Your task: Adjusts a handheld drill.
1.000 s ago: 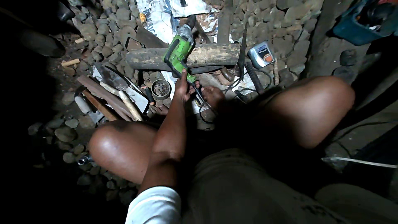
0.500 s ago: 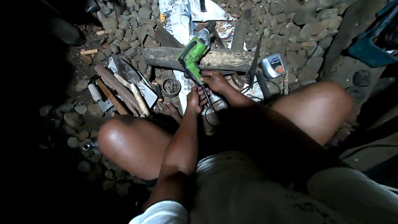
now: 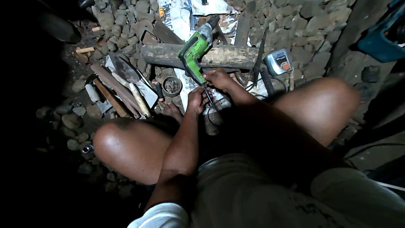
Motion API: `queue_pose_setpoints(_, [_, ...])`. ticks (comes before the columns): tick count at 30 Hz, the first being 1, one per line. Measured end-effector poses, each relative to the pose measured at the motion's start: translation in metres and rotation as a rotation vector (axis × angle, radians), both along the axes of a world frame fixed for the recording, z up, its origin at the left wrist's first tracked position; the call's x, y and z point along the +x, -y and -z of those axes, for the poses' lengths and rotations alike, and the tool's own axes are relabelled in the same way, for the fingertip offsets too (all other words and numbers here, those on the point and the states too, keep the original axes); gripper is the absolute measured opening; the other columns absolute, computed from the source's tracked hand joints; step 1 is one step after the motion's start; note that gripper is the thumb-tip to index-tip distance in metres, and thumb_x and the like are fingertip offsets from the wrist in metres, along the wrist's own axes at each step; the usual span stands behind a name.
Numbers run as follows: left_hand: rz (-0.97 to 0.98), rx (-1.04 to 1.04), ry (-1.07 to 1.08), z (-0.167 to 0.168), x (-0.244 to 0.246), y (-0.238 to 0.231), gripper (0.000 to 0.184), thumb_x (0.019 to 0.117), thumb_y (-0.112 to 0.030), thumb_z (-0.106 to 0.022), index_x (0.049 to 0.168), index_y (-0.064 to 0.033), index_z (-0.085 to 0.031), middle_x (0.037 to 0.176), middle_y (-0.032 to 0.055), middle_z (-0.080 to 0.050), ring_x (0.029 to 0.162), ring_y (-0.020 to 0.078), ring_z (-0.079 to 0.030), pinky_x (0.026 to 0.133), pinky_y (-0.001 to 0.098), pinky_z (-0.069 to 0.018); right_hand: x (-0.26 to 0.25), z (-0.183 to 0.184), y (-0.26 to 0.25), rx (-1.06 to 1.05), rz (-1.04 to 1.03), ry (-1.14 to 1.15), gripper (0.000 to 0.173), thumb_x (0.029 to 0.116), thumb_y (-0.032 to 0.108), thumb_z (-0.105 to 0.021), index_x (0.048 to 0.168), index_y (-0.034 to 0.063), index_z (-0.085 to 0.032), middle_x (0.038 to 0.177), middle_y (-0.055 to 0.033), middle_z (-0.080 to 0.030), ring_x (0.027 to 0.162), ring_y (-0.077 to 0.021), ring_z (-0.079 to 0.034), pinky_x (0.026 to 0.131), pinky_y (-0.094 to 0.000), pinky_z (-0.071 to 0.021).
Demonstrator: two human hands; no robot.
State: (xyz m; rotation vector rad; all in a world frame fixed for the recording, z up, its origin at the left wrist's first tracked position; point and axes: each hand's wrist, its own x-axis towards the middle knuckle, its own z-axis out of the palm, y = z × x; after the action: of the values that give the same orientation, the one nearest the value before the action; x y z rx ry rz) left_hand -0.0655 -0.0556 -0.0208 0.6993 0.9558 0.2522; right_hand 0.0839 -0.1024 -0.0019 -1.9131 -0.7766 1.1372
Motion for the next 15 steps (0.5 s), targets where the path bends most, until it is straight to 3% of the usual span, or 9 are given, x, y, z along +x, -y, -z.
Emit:
queue_pose_setpoints(5, [-0.047, 0.012, -0.019, -0.0026, 0.0015, 0.0, 0.029, 0.1103, -0.018, -0.045, 0.123, 0.001, -0.062, 0.1, 0.0143, -0.072, 0.078, 0.0214, -0.071, 0.07, 0.036, -0.0611, -0.0013, 0.0031, 0.0009, 0.018, 0.027, -0.057, 0.032, 0.1073, 0.027, -0.053, 0.128, 0.0073, -0.068, 0.11, -0.0116, -0.073, 0.091, -0.0181, -0.073, 0.086, -0.0387, -0.0604])
queue_pose_setpoints(15, [-0.143, 0.025, -0.017, -0.0039, 0.0048, 0.0049, 0.026, 0.1095, -0.017, -0.046, 0.119, 0.0002, -0.063, 0.096, 0.0119, -0.07, 0.076, 0.0199, -0.069, 0.072, 0.037, -0.0615, -0.0059, -0.0023, -0.0012, 0.02, 0.062, -0.059, 0.03, 0.1064, 0.027, -0.055, 0.124, 0.008, -0.07, 0.105, -0.0098, -0.074, 0.086, -0.0168, -0.073, 0.083, -0.0379, -0.0608])
